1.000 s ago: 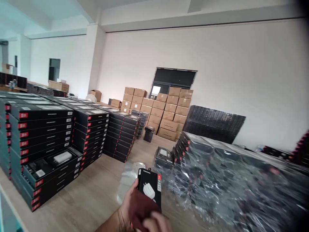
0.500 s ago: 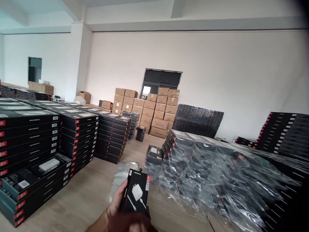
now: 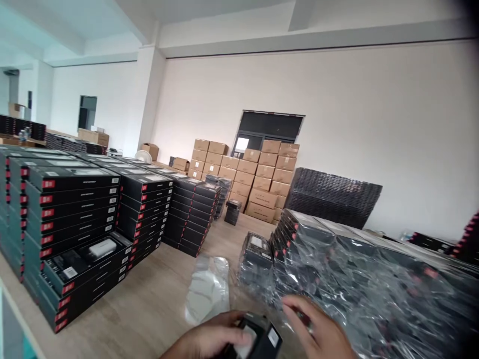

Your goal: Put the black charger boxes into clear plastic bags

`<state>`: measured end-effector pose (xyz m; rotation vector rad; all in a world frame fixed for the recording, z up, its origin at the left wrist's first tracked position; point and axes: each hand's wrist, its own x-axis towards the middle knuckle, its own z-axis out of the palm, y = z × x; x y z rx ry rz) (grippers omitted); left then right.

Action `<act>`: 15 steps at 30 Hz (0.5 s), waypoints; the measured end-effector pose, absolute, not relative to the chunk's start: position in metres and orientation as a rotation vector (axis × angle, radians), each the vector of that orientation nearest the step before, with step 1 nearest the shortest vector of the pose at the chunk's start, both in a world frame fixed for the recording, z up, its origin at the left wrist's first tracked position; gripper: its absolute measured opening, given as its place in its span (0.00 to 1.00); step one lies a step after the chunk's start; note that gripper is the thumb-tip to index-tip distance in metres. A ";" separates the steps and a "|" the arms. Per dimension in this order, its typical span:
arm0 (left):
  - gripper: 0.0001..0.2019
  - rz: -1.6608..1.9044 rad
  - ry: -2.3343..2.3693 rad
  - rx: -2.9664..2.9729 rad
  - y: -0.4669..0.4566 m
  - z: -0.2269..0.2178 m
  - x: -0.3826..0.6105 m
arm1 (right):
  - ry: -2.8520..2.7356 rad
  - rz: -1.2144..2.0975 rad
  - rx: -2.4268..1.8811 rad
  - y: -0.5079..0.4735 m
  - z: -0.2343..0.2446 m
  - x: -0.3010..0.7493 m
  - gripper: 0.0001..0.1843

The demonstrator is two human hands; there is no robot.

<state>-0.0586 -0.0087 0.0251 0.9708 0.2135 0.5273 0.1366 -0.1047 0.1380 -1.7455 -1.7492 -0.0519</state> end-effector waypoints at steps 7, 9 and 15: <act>0.29 0.566 0.312 1.338 0.007 -0.008 -0.050 | -2.076 0.214 -1.785 0.019 0.111 0.034 0.08; 0.30 0.594 0.241 1.344 0.010 -0.011 -0.049 | -2.078 0.264 -1.852 0.041 0.081 0.031 0.04; 0.35 0.601 0.215 1.359 0.013 -0.008 -0.047 | -2.060 0.351 -1.853 0.060 0.036 0.038 0.08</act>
